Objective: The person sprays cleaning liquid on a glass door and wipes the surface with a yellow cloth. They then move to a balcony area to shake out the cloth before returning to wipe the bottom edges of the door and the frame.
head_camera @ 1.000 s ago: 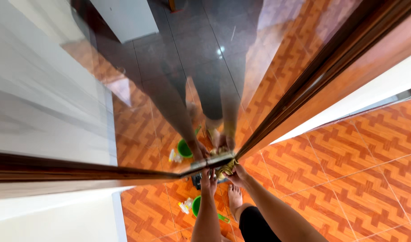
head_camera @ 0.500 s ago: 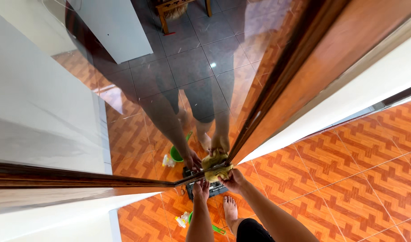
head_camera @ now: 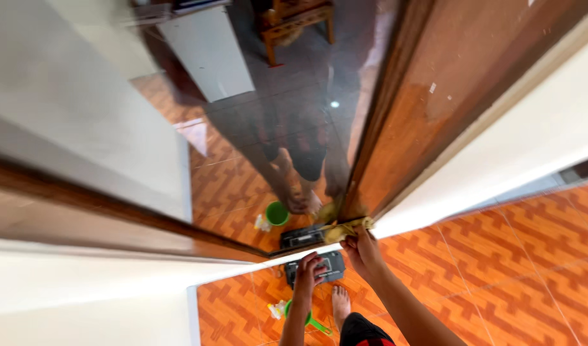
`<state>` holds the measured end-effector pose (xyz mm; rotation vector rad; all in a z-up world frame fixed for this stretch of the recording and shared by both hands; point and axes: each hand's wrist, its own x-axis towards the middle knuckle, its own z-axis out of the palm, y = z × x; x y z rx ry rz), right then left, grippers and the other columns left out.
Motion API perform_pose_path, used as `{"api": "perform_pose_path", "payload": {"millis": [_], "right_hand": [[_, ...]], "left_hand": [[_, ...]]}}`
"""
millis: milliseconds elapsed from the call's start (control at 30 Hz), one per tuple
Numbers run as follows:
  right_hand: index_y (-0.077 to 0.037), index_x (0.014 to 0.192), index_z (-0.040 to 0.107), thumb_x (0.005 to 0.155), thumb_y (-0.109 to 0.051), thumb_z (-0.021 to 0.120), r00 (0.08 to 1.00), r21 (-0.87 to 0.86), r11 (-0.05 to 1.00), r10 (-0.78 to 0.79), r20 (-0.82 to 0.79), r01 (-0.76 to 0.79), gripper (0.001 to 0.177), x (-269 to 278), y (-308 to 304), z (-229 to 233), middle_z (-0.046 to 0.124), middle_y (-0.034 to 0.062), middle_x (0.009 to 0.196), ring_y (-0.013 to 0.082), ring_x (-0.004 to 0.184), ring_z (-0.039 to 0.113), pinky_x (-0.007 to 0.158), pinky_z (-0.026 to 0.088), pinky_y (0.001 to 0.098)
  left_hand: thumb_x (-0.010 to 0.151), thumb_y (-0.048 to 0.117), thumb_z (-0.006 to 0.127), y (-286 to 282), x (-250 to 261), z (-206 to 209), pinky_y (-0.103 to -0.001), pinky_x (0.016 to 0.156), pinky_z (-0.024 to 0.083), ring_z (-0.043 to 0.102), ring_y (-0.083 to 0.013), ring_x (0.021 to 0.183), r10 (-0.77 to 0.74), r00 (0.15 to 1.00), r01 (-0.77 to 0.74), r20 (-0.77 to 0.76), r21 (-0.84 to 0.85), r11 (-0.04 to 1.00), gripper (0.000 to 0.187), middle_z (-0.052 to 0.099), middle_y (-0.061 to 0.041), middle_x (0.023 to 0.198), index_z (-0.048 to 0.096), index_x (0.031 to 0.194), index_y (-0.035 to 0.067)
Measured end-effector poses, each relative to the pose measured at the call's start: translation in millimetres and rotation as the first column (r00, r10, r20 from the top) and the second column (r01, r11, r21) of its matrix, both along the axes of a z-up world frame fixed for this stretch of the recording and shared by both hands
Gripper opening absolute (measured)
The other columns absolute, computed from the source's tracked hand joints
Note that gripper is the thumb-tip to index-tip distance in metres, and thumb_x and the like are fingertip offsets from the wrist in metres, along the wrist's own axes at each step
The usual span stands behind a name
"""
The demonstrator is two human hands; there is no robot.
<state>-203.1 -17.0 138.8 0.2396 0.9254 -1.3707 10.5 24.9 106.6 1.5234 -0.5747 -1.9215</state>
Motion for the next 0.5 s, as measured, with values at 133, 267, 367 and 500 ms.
{"api": "perform_pose_path", "payload": {"millis": [133,267,367,500], "right_hand": [[-0.012,0.134,0.054,0.122,-0.023,0.059,0.933,-0.188,0.981,-0.11,-0.342,0.047,0.017,23,18,109,0.067,0.0012,0.104,0.01,0.071,0.058,0.072,0.06,0.0359],[-0.013,0.145,0.052,0.12,-0.022,0.073,0.778,-0.496,0.868,-0.33,-0.535,0.028,0.034,53,6,209,0.066,0.0037,0.11,0.0117,0.074,0.057,0.064,0.053,0.0334],[-0.017,0.15,0.058,0.12,-0.024,0.084,0.395,-0.83,0.543,-0.739,-0.546,-0.131,0.04,67,-19,284,0.071,0.0044,0.133,0.0169,0.118,0.069,0.103,0.059,0.0363],[-0.013,0.111,0.082,0.108,-0.037,0.102,-0.583,-0.644,0.575,-0.777,-0.236,-0.505,0.032,28,-76,364,0.069,0.0199,0.138,0.0333,0.144,0.053,0.124,0.042,0.0513]], "left_hand": [[0.122,0.041,0.053,6,11,78,-0.043,0.111,0.061,0.081,-0.0203,0.123,-0.07,0.997,0.073,0.023,-0.276,0.958,0.047,0.084,-0.004,0.145,0.071,0.157,0.014],[0.128,0.026,0.063,-5,16,172,-0.046,0.115,0.058,0.073,-0.0277,0.128,0.014,1.0,-0.016,-0.009,-0.712,0.702,0.038,0.079,-0.016,0.139,0.071,0.158,0.004],[0.117,0.017,0.076,-19,18,236,-0.054,0.127,0.049,0.059,-0.0359,0.151,0.589,0.638,0.441,0.496,-0.862,0.25,0.049,0.068,-0.016,0.162,0.067,0.164,0.008],[0.118,0.03,0.078,-88,26,264,-0.064,0.133,0.045,0.048,-0.0496,0.166,0.869,0.344,0.664,0.356,-0.747,0.043,0.057,0.053,-0.026,0.174,0.064,0.167,0.006]]}}
